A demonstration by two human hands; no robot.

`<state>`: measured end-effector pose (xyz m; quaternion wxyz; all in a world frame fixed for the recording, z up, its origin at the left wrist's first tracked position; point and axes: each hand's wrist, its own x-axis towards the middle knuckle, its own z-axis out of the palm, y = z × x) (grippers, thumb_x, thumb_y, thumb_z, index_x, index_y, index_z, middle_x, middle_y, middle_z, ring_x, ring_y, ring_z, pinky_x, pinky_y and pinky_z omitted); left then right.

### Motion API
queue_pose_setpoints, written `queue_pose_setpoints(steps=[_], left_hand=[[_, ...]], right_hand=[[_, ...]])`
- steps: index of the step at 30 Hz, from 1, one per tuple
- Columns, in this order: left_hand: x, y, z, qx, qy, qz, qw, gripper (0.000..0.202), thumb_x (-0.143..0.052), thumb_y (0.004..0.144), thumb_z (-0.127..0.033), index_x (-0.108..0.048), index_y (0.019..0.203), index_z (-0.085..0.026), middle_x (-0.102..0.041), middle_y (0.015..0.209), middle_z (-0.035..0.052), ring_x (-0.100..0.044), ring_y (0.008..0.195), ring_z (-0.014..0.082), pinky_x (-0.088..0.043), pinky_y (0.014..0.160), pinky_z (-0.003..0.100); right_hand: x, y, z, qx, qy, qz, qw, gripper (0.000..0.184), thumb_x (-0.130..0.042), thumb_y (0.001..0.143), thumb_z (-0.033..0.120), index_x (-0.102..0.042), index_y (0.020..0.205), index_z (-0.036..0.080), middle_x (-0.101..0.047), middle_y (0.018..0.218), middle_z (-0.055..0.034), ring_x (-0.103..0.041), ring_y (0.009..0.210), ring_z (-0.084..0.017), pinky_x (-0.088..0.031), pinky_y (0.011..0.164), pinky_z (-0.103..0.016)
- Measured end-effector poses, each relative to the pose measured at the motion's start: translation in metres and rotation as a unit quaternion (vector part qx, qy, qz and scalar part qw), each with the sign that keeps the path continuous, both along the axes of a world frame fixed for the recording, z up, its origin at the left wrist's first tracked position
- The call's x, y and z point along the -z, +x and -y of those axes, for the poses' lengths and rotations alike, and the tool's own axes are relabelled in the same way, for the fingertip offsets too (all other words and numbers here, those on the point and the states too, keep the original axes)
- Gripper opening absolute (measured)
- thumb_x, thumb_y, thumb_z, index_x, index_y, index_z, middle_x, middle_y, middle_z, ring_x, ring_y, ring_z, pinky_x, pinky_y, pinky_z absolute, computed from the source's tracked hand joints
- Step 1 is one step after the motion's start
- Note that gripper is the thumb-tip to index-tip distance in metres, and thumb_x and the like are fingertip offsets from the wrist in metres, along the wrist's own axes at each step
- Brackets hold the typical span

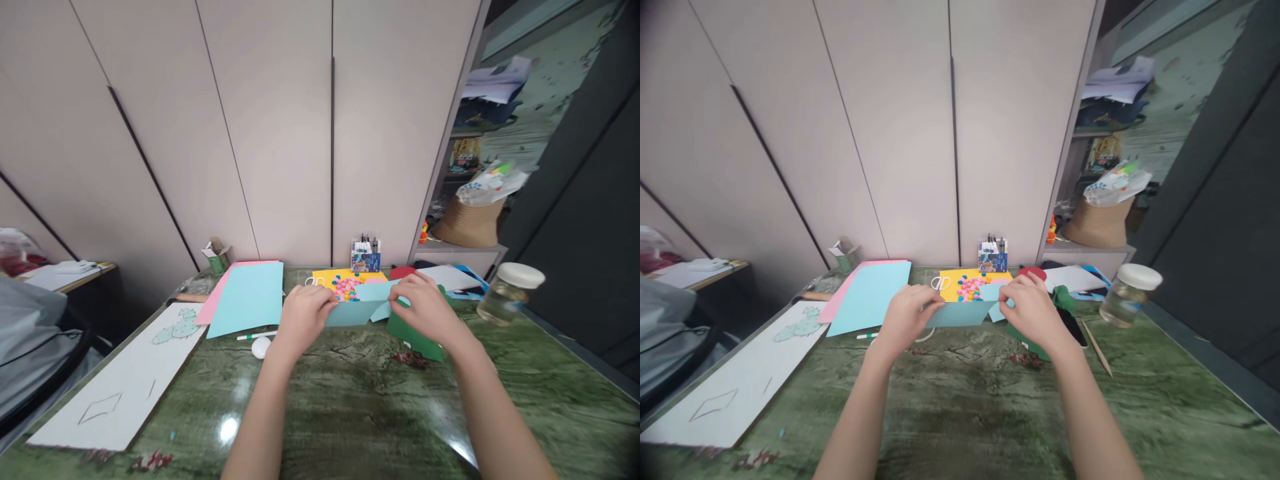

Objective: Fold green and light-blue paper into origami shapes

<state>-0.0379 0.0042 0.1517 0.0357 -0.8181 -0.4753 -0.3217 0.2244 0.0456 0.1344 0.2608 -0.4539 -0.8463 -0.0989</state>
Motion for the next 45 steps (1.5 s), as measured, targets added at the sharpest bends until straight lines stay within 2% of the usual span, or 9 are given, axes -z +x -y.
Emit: queue_pose_setpoints(steps=[3,5,8,11,17,28,39,42,45], left_hand=[[-0.001,-0.003,0.000,-0.011,-0.005,0.002,1.000,0.010,-0.055,0.086,-0.024,-0.059,0.078,-0.021,-0.068,0.082,-0.0001,-0.059,0.080,0.0162,-0.036,0.073,0.029],[0.000,-0.002,0.000,-0.016,-0.008,0.002,1.000,0.010,-0.056,0.086,-0.024,-0.060,0.077,-0.021,-0.068,0.082,0.0004,-0.060,0.081,0.0168,-0.036,0.074,0.029],[0.005,0.005,-0.002,-0.008,-0.015,-0.004,1.000,0.009,-0.057,0.085,-0.023,-0.060,0.077,-0.021,-0.069,0.082,0.0005,-0.060,0.081,0.0173,-0.036,0.073,0.030],[0.009,0.014,-0.004,0.024,-0.026,0.009,0.999,0.007,-0.058,0.084,-0.022,-0.061,0.077,-0.021,-0.069,0.082,-0.0010,-0.061,0.081,0.0169,-0.037,0.074,0.030],[0.010,0.024,-0.002,0.052,-0.070,0.048,0.995,0.009,-0.057,0.085,-0.025,-0.062,0.078,-0.022,-0.070,0.083,-0.0008,-0.062,0.081,0.0170,-0.038,0.075,0.029],[0.009,0.025,-0.002,0.068,-0.063,0.020,0.996,0.010,-0.051,0.088,-0.023,-0.059,0.083,-0.022,-0.068,0.082,-0.0021,-0.059,0.078,0.0160,-0.036,0.071,0.027],[-0.004,-0.011,0.000,0.020,-0.038,0.099,0.994,0.012,-0.048,0.089,-0.025,-0.057,0.082,-0.021,-0.067,0.086,-0.0015,-0.057,0.079,0.0157,-0.036,0.073,0.027],[-0.004,-0.017,-0.001,0.010,-0.042,0.103,0.994,0.013,-0.048,0.089,-0.026,-0.057,0.081,-0.022,-0.067,0.086,-0.0013,-0.056,0.078,0.0163,-0.037,0.072,0.027],[-0.002,-0.020,-0.003,-0.012,-0.045,0.117,0.992,0.013,-0.048,0.089,-0.028,-0.058,0.083,-0.022,-0.067,0.087,-0.0012,-0.055,0.080,0.0175,-0.037,0.072,0.028]], right_hand=[[0.004,0.008,-0.006,0.054,0.025,0.015,0.998,0.013,-0.050,0.076,0.018,-0.060,0.067,0.021,-0.063,0.067,-0.0028,-0.055,0.081,-0.023,-0.027,0.094,-0.052],[0.003,0.006,-0.004,0.062,0.032,-0.004,0.998,0.014,-0.050,0.079,0.020,-0.061,0.071,0.021,-0.065,0.071,-0.0035,-0.055,0.081,-0.023,-0.030,0.092,-0.051],[-0.004,-0.010,0.009,-0.010,0.012,-0.047,0.999,0.012,-0.052,0.084,0.026,-0.063,0.087,0.022,-0.067,0.086,-0.0040,-0.055,0.085,-0.022,-0.037,0.086,-0.042],[-0.008,-0.034,0.024,-0.075,0.004,-0.064,0.995,0.015,-0.056,0.084,0.028,-0.062,0.097,0.023,-0.066,0.094,-0.0037,-0.053,0.094,-0.021,-0.037,0.091,-0.040],[-0.005,-0.055,0.032,-0.097,0.006,-0.052,0.994,0.010,-0.052,0.087,0.022,-0.061,0.089,0.024,-0.065,0.083,-0.0008,-0.055,0.086,-0.019,-0.028,0.102,-0.047],[-0.009,-0.054,0.033,-0.106,-0.010,-0.062,0.992,0.010,-0.051,0.083,0.017,-0.058,0.080,0.023,-0.062,0.078,0.0004,-0.054,0.082,-0.017,-0.028,0.102,-0.045],[-0.017,-0.025,0.026,-0.093,-0.029,-0.055,0.994,0.008,-0.054,0.080,0.018,-0.057,0.075,0.022,-0.060,0.076,0.0001,-0.053,0.080,-0.017,-0.035,0.093,-0.041],[-0.014,-0.018,0.023,-0.068,-0.045,-0.032,0.996,0.007,-0.054,0.079,0.019,-0.058,0.074,0.022,-0.061,0.075,-0.0002,-0.054,0.081,-0.018,-0.036,0.091,-0.040],[-0.010,-0.013,0.017,0.006,-0.065,0.006,0.998,0.012,-0.054,0.079,0.018,-0.058,0.068,0.021,-0.061,0.069,0.0001,-0.054,0.078,-0.019,-0.034,0.091,-0.044]])
